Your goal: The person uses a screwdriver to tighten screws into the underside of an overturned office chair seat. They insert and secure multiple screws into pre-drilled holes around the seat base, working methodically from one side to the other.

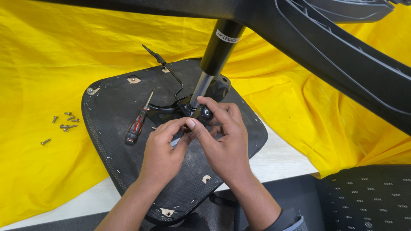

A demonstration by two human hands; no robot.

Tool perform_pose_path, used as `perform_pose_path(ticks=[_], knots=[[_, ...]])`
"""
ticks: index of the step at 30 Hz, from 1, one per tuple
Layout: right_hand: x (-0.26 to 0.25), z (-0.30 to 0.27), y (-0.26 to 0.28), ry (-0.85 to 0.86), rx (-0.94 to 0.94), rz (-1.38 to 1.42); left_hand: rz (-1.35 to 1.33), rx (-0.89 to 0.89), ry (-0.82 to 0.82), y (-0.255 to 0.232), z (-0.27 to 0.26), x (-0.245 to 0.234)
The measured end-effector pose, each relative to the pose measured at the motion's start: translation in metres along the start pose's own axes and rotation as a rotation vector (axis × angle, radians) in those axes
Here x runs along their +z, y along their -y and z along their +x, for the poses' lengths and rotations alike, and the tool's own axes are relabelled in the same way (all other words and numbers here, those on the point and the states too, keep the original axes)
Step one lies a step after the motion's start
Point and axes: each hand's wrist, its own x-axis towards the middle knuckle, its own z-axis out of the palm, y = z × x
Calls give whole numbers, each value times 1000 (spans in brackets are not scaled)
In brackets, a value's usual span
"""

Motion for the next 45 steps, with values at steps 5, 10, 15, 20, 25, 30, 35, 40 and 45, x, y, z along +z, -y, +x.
perform_pose_path(ticks=[5,10,15,20,25,30,35,40,45], knots=[[3,-5,-1,-6,-40,22,-81,-75,-25,-3,-7,0],[1,-10,1,-20,-81,-19,-57,-84,-12,-2,-11,2],[1,-13,6,-9,-2,148,-9,-64,10,5,-14,0],[3,-24,11,-57,-96,-8,86,-79,-16,6,-13,-1],[9,-32,13,-79,67,70,77,-128,1,-1,-18,0],[11,-34,16,-81,-38,85,11,-52,1,1,-24,-5],[15,-31,17,-71,-44,110,44,-83,5,6,-24,-7],[16,-31,18,-65,36,89,64,-150,-3,8,-24,-6],[15,-31,19,-79,75,130,52,-201,70,15,-26,-8]])
